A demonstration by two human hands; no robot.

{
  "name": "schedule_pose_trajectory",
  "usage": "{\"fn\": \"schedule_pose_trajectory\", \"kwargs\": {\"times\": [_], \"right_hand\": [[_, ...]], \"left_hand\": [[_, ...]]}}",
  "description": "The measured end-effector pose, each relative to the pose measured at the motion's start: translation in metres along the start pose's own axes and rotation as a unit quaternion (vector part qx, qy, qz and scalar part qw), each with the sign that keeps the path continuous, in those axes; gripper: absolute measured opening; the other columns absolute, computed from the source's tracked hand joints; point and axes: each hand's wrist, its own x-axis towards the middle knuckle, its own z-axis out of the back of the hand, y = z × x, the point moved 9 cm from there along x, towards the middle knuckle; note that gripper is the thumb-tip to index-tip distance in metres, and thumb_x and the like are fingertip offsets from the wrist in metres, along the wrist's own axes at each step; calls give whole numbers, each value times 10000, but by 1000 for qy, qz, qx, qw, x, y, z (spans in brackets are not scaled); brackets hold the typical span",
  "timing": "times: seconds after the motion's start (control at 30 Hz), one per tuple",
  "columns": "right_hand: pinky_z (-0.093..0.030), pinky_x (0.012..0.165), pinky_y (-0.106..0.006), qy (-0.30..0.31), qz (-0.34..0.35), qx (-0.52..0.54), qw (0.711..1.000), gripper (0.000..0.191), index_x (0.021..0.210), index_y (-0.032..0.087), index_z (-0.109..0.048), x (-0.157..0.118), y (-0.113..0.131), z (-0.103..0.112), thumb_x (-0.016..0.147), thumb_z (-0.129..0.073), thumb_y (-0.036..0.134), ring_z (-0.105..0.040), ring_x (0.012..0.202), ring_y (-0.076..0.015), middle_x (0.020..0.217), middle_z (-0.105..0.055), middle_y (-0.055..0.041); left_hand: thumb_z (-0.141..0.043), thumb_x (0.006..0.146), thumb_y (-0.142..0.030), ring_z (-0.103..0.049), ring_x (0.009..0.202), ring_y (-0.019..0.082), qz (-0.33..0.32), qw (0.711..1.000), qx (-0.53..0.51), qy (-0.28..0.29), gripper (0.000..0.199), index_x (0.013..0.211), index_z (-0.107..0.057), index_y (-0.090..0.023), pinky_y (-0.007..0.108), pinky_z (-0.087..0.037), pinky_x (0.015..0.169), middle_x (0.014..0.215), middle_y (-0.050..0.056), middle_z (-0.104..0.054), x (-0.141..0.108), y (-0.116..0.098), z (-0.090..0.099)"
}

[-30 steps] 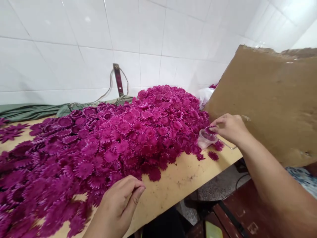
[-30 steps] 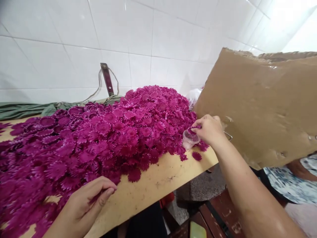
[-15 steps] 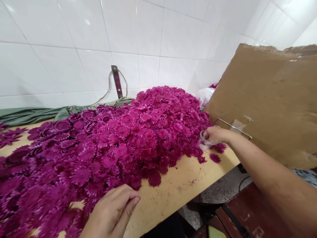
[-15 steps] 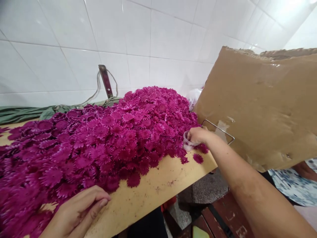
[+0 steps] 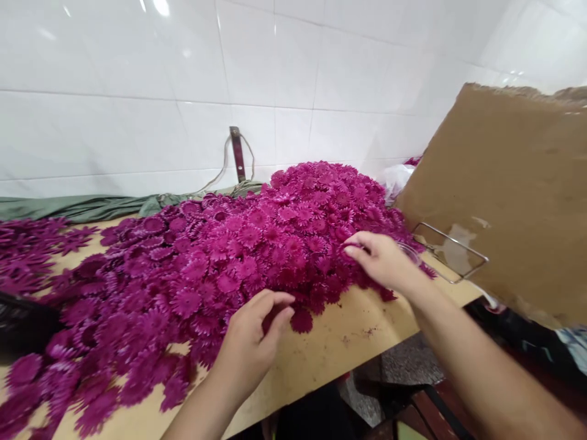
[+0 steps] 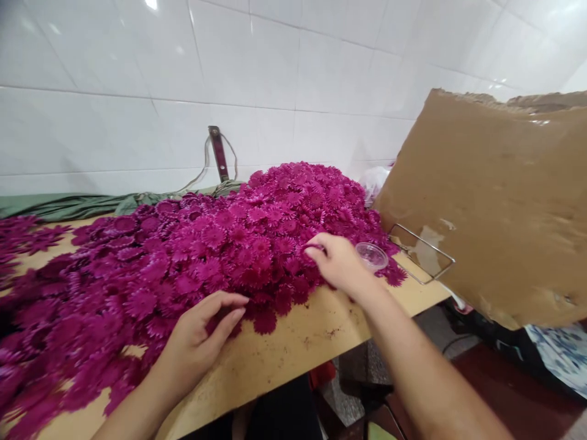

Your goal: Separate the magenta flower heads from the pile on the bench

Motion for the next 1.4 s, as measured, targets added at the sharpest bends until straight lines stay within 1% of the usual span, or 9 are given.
{"fn": "schedule_pose_trajectory", "kwargs": {"times": [0.13, 0.27, 0.63, 0.8, 0.9, 1.03, 1.13, 1.3, 1.4], "right_hand": [[-366, 527, -266, -1, 42, 124, 991, 221, 583, 212, -471, -17, 40, -69, 794, -438, 271, -479, 526, -145, 545, -542, 3], [-351, 482, -260, 13, 28, 162, 986, 348, 524, 220, -370, -19, 54, -104, 831, -390, 381, -429, 480, -131, 480, -456, 17], [-468, 632, -283, 161, 21, 414, 896, 224, 832, 174, -571, -33, 83, -127, 734, -553, 374, -541, 652, -146, 709, -583, -6], [-435, 641, -304, 104, 29, 371, 923, 178, 747, 181, -529, -37, 85, -123, 763, -506, 356, -512, 644, -157, 676, -557, -15], [-399, 575, -291, 77, 25, 311, 947, 188, 701, 193, -494, -41, 82, -121, 773, -478, 366, -459, 576, -146, 618, -507, 0], [-366, 534, -283, 66, 10, 283, 957, 234, 684, 196, -481, -39, 75, -121, 773, -451, 410, -410, 547, -141, 590, -448, 10], [-352, 535, -278, 54, 7, 290, 956, 286, 630, 207, -437, -33, 75, -118, 785, -440, 447, -396, 545, -135, 576, -410, 20], [-336, 487, -258, 72, -30, 359, 930, 375, 595, 205, -422, -27, 75, -124, 750, -485, 541, -386, 484, -116, 516, -383, 44], [-334, 483, -251, 81, -41, 406, 909, 409, 596, 198, -453, -29, 76, -127, 724, -513, 582, -384, 492, -113, 516, -401, 43]], "left_hand": [[-561, 764, -265, -611, 735, 163, 91, 991, -81, -50, 294, 1037, -600, -163, 306, -510, 706, 907, 74, -653, 13, 21, -10], [-595, 744, -263, -608, 775, 170, 109, 984, -129, -58, 352, 1084, -584, -169, 329, -509, 754, 989, 87, -641, 15, 28, -14], [-446, 805, -130, -636, 877, 174, 41, 992, -18, -117, 260, 908, -670, -211, 302, -475, 842, 914, 42, -690, 19, 22, 25], [-457, 820, -232, -620, 668, 171, 95, 985, -19, -143, 212, 700, -624, -180, 295, -486, 685, 692, 33, -677, 27, 32, 45], [-396, 833, -199, -598, 622, 147, 131, 967, -83, -204, 211, 831, -603, -158, 294, -499, 668, 736, 44, -677, 34, 45, 75], [-479, 675, -25, -538, 1096, 236, 81, 964, 85, -239, 467, 1118, -569, -144, 406, -396, 987, 1181, 116, -574, 40, 32, 108], [-491, 683, -19, -383, 1267, 288, 36, 953, 209, -216, 490, 1141, -584, -166, 476, -299, 1061, 1316, 113, -476, 34, 12, 101], [-510, 830, -219, -611, 896, 205, -26, 984, 165, -67, 163, 901, -651, -180, 388, -477, 865, 916, 56, -674, 25, -11, 50], [-582, 792, -236, -615, 840, 197, 1, 990, 132, -44, 105, 851, -645, -177, 337, -498, 779, 870, 49, -670, 26, -5, 38]]}}
